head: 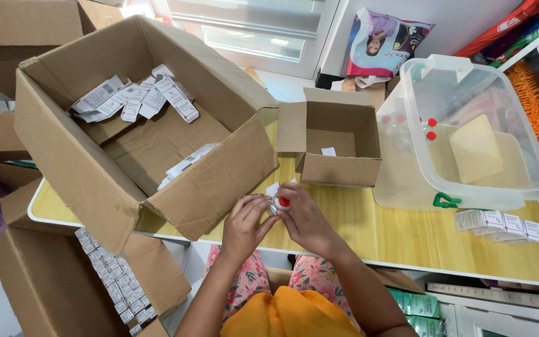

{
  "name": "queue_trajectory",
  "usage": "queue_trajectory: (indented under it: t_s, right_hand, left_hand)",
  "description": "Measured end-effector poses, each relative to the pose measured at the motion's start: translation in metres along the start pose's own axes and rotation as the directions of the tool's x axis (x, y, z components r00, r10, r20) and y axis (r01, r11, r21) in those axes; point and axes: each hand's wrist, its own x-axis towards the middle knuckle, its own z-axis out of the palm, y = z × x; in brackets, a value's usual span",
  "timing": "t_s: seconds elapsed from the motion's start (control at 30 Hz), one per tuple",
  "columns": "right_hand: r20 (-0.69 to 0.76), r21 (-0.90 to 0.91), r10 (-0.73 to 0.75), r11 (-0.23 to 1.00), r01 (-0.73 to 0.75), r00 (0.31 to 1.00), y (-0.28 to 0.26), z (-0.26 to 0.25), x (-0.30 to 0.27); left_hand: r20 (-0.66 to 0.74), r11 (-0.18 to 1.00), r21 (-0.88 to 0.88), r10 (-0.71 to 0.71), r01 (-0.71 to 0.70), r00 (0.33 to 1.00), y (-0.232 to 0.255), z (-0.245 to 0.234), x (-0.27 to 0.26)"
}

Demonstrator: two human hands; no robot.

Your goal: The person sits on the floor and packs small white boxes into a larger cardboard box. They pick up boxes from a pile, open them, insert small bottles with red caps, and place the packed boxes into the larger container.

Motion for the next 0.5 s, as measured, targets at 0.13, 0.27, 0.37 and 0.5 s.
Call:
queue_trajectory:
  t_s: [0.13,0.27,0.37,0.5]
  right_hand:
    - [-0.090,-0.123,-0.078,0.990,0.066,0.993,-0.003,0.000,-0.001]
    - [-0.090,-0.108,0.030,0.993,-0.040,0.995,-0.002,0.007,-0.004]
    - [-0.083,-0.193,-0.017,0.981,0.001,0.996,0.002,0.012,-0.009]
    - [-0.132,-0.185,-0.064,0.982,0.039,0.989,0.007,0.014,-0.016]
  left_hand:
    - [-0.002,1.000,-0.018,0.014,-0.014,1.000,-0.004,0.006,-0.002]
    - [-0.012,0.996,-0.087,-0.019,0.018,1.000,-0.008,0.014,-0.009]
    - [-0.004,0.995,-0.090,-0.039,0.038,0.999,-0.012,0.022,-0.016]
    - [0.008,0.998,-0.054,-0.023,0.024,1.000,-0.018,0.028,-0.021]
